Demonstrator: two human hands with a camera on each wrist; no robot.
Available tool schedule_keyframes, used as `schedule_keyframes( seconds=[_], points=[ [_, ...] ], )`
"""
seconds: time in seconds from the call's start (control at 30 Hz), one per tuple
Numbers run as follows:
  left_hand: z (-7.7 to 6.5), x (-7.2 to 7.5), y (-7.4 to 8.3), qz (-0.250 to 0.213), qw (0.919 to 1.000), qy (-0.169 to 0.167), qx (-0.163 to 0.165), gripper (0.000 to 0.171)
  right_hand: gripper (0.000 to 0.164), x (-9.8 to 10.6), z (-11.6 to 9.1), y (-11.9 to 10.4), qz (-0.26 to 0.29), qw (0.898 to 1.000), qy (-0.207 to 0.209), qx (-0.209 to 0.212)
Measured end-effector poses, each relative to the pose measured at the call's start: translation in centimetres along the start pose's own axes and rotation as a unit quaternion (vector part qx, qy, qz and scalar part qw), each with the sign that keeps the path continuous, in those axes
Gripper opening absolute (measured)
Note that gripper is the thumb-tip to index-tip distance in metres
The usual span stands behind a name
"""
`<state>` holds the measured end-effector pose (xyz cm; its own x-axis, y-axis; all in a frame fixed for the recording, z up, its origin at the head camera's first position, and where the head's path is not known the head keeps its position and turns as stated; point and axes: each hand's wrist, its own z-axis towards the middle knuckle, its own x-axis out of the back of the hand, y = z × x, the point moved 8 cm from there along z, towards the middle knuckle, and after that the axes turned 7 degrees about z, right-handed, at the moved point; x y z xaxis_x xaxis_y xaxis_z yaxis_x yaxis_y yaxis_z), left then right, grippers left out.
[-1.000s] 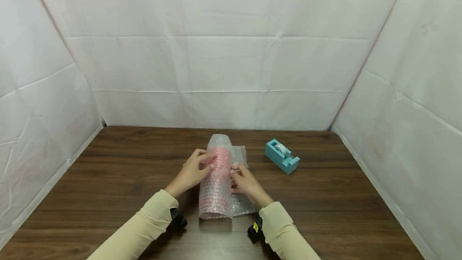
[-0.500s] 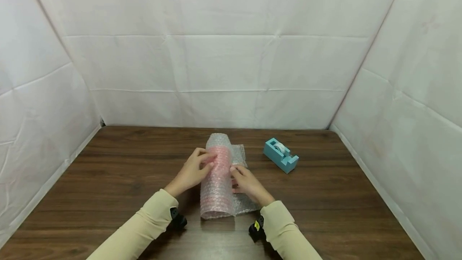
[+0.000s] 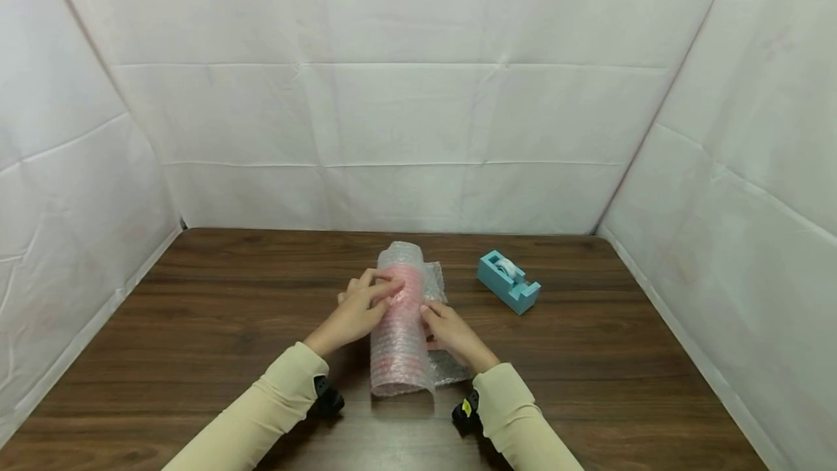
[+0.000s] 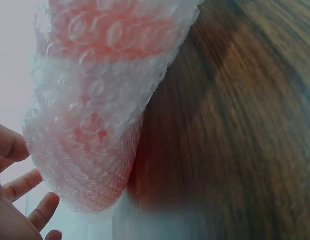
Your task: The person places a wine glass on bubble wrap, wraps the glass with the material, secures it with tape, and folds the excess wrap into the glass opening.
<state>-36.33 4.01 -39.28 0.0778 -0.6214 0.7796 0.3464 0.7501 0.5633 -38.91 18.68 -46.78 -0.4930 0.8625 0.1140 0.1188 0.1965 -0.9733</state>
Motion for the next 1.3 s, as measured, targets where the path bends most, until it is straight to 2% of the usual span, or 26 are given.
schedule_keyframes(
  seconds=[0.1,0.3,0.5,0.67,0.8,1.0,1.07,1.3],
  points=[
    [0.1,-0.1,0.2,-0.001,1.0000,-0.006,-0.006,0.041,0.043,0.1,0.0,0.1,0.004,1.000,-0.004,0.002],
    [0.0,-0.4,0.4,-0.020,0.9996,-0.020,-0.007,0.043,0.046,0.1,-0.2,0.1,0.011,1.000,-0.015,0.013],
    [0.0,-0.5,0.6,-0.034,0.9991,-0.005,-0.026,0.043,0.050,1.0,-0.1,0.5,0.033,0.998,0.043,-0.003],
    [0.1,-0.6,0.7,-0.032,0.9991,0.008,-0.028,0.039,0.040,1.4,0.0,0.7,0.040,0.997,0.073,-0.001],
    [0.1,-0.4,0.8,-0.020,0.9991,0.021,-0.032,0.037,0.040,1.4,-0.3,0.6,0.044,0.997,0.065,0.002],
    [0.2,-0.2,1.0,0.002,0.9985,0.039,-0.040,0.034,0.056,1.2,-0.7,0.2,0.045,0.999,0.025,0.014],
    [0.2,-0.1,1.0,0.006,0.9982,0.042,-0.042,0.034,0.059,1.1,-0.7,0.2,0.037,0.999,0.020,0.007],
    [0.3,-0.1,1.0,0.009,0.9980,0.043,-0.045,0.031,0.052,1.2,-0.5,0.5,0.011,0.999,0.033,-0.020]
  ],
)
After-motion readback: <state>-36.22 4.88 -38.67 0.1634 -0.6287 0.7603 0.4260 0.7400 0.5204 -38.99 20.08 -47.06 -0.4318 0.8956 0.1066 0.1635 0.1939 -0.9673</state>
